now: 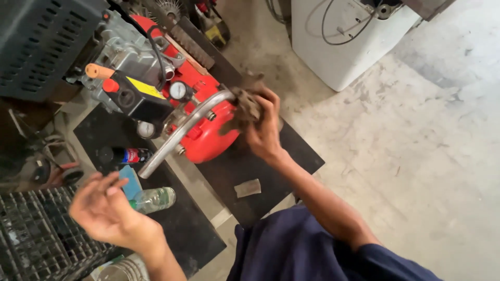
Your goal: Sanding a metal pipe handle on an air compressor using sandpaper and wiping it clean with a cloth.
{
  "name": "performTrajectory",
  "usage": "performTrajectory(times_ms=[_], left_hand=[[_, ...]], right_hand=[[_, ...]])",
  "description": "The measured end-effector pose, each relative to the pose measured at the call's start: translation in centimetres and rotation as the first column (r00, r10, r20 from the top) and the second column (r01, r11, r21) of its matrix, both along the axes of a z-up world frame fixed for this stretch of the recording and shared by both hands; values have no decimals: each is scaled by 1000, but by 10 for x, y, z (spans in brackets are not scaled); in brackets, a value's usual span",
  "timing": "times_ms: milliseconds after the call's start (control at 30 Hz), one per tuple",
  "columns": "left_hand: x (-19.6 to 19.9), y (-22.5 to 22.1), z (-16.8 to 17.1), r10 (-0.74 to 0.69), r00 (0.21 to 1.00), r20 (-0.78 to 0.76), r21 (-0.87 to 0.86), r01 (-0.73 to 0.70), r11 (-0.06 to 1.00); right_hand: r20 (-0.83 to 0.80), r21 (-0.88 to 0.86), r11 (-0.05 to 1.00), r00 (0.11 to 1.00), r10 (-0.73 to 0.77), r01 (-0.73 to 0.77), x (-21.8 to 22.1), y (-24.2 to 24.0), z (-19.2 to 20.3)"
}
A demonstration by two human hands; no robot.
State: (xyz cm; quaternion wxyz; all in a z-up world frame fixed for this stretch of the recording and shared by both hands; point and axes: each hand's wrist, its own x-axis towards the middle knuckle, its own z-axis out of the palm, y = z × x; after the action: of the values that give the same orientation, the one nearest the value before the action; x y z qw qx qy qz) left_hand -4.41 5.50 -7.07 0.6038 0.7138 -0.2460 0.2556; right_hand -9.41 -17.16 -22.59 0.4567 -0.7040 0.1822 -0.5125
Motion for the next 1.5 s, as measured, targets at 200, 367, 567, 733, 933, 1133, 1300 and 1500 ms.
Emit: performTrajectory(times_ms=[200, 367, 567, 733, 933, 1133, 1300, 1500], left_hand=[[7, -39, 30, -129, 990, 59, 97, 123, 988], [2, -76, 40, -284, 958, -29, 217, 284, 934], [1, -73, 41, -221, 972, -78, 337, 234, 912], [9, -62, 41, -321, 942, -100, 380, 334, 862], [12, -54, 51, -345, 929, -131, 450, 366, 815], [12, -56, 49, -398, 909, -123, 397, 413, 820], [7, -64, 55, -261, 940, -220, 420, 333, 845], [7, -77, 56, -163, 827, -538, 211, 319, 924]], right_hand=[[365, -142, 990, 928, 74, -23, 44, 3, -12], [-111, 34, 994, 988, 106, -103, 32, -3, -127], [186, 107, 994, 982, -13, -7, 29, 17, 11], [251, -101, 988, 964, -87, 115, 54, 18, -31], [-136, 124, 992, 990, 29, -12, 33, 16, -53], [-56, 209, 968, 986, 156, -142, 7, 2, 45], [510, 271, 770, 765, 394, -577, 3, -38, 71], [669, 643, 317, 713, 212, -697, -11, -132, -19]])
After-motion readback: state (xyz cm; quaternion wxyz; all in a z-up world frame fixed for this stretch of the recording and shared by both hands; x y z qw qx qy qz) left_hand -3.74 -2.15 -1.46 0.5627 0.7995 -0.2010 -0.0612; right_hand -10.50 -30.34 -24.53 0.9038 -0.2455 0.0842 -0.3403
